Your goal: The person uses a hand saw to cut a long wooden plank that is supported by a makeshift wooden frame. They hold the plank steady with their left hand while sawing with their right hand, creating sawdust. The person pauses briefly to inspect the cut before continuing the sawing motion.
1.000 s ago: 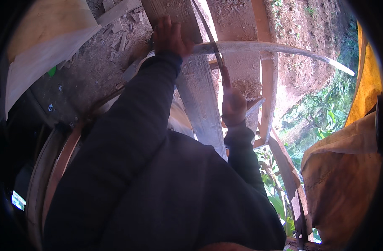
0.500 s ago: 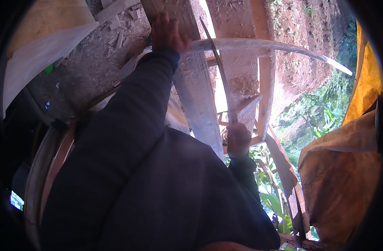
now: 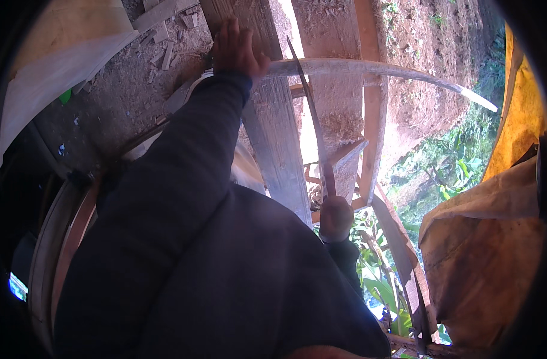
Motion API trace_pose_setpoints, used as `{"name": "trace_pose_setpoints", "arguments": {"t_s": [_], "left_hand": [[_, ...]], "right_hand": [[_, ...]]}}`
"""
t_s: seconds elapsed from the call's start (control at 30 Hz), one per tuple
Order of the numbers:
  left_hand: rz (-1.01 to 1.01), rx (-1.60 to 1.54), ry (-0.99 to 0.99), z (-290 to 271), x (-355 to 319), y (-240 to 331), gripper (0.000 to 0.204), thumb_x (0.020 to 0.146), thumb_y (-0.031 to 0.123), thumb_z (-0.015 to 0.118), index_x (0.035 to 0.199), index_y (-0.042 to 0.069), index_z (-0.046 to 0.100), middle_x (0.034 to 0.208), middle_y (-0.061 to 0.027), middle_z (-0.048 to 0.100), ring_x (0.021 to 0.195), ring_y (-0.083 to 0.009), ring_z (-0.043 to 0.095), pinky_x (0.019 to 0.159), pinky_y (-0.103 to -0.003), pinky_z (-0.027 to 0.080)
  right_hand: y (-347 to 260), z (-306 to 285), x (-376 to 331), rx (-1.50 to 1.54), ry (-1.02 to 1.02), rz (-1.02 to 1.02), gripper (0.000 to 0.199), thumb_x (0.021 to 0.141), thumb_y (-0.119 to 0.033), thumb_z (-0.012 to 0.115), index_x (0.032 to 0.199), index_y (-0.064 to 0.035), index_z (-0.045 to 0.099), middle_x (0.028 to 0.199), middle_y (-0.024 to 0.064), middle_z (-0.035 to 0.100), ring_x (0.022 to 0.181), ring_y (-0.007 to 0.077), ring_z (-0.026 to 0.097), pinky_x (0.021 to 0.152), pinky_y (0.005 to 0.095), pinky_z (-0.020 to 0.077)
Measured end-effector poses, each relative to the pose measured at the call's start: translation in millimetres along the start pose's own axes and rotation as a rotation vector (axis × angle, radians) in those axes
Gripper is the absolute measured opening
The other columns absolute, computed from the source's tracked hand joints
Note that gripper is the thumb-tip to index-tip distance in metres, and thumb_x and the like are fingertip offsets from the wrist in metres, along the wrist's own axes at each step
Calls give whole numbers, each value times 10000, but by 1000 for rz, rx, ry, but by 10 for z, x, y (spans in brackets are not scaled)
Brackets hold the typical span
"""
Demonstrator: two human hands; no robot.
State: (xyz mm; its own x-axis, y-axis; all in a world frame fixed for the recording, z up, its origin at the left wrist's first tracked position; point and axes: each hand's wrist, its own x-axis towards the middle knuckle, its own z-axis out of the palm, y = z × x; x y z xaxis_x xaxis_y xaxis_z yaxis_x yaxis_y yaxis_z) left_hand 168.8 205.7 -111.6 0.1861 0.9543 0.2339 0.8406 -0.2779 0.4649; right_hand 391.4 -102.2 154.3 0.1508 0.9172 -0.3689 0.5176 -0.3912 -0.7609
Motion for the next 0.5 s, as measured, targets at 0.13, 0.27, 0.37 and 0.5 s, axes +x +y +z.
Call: {"name": "trace_pose_setpoints", "arguments": {"t_s": [0.13, 0.27, 0.37, 0.5], "left_hand": [[2, -5, -5, 32, 26, 17, 617, 745, 332, 712, 1291, 64, 606, 1570, -286, 444, 1506, -470, 372, 1199, -640, 331], [16, 14, 46, 175, 13, -17, 616, 743, 340, 708, 1287, 67, 613, 1558, -281, 457, 1498, -471, 386, 1199, -632, 331], [64, 38, 42, 136, -42, -52, 611, 747, 339, 707, 1287, 69, 616, 1550, -284, 466, 1493, -476, 393, 1196, -634, 328], [20, -10, 5, -3, 17, -10, 601, 758, 319, 703, 1291, 59, 612, 1547, -301, 462, 1491, -486, 392, 1187, -630, 344]], "right_hand": [[455, 344, 726, 174, 37, -16, 151, 892, 83, 568, 963, -23, 647, 875, 89, 677, 765, 153, 647, 697, 303, 505], [297, 1016, 2007, 162, 133, -100, 168, 890, 59, 607, 1015, -45, 652, 785, 59, 649, 676, 125, 604, 645, 287, 479], [246, 893, 1788, 301, 159, 19, 193, 901, 83, 580, 1025, -42, 658, 838, 56, 672, 709, 104, 609, 663, 274, 481], [285, 267, 408, 355, 27, 25, 214, 884, 146, 537, 989, -23, 615, 1182, 213, 671, 741, 104, 607, 671, 256, 472]]}}
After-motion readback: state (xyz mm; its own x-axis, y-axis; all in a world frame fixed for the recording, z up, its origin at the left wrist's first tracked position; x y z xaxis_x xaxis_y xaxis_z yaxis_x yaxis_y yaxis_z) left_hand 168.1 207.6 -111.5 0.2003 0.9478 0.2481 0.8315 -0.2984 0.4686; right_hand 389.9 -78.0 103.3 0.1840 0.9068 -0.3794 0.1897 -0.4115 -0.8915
